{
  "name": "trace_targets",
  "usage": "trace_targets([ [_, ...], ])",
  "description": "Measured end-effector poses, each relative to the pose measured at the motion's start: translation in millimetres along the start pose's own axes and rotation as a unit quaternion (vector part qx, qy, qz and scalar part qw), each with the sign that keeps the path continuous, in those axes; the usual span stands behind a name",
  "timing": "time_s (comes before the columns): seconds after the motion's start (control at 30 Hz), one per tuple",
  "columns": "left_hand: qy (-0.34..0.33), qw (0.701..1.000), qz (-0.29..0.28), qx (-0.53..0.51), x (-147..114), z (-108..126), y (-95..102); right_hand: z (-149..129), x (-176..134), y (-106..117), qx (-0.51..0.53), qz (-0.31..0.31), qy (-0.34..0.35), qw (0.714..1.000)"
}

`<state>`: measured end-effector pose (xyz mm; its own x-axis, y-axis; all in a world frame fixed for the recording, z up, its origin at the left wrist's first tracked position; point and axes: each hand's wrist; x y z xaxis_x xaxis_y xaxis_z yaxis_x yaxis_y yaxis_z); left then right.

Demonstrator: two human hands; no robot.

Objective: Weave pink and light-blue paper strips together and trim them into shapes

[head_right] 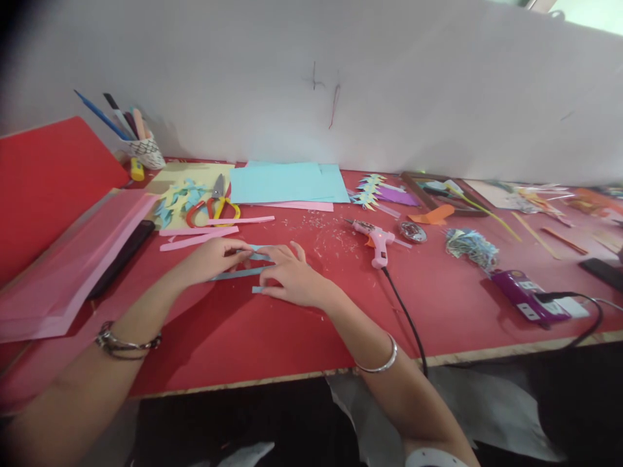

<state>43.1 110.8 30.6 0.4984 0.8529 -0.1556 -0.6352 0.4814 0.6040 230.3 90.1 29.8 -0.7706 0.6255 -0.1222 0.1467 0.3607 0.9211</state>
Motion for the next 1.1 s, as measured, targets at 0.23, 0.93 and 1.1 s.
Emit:
trace_targets([
  [0.23, -0.055, 0.998, -0.006, 0.026, 5, -5, -5.1, 1, 4, 3, 0.043, 0.087, -0.033, 0.995],
  [0.93, -0.061, 0.986, 0.05, -0.146, 7, 4, -21.4, 8, 9, -1, 0.112, 0.134, -0.078, 0.982],
  [1.1, -0.063, 0.983, 0.05, -0.165, 8, 7, -22.0, 9, 9, -1, 0.106, 0.143, -0.087, 0.98],
])
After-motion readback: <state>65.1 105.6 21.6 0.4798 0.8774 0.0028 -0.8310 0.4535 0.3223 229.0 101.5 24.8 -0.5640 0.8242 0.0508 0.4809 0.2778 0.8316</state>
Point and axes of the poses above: each hand's wrist, its own x-axis towards the middle knuckle, its own y-axis out of the back of the hand, z = x × y, and after that the axes turned 9 degrees about -z, right-handed
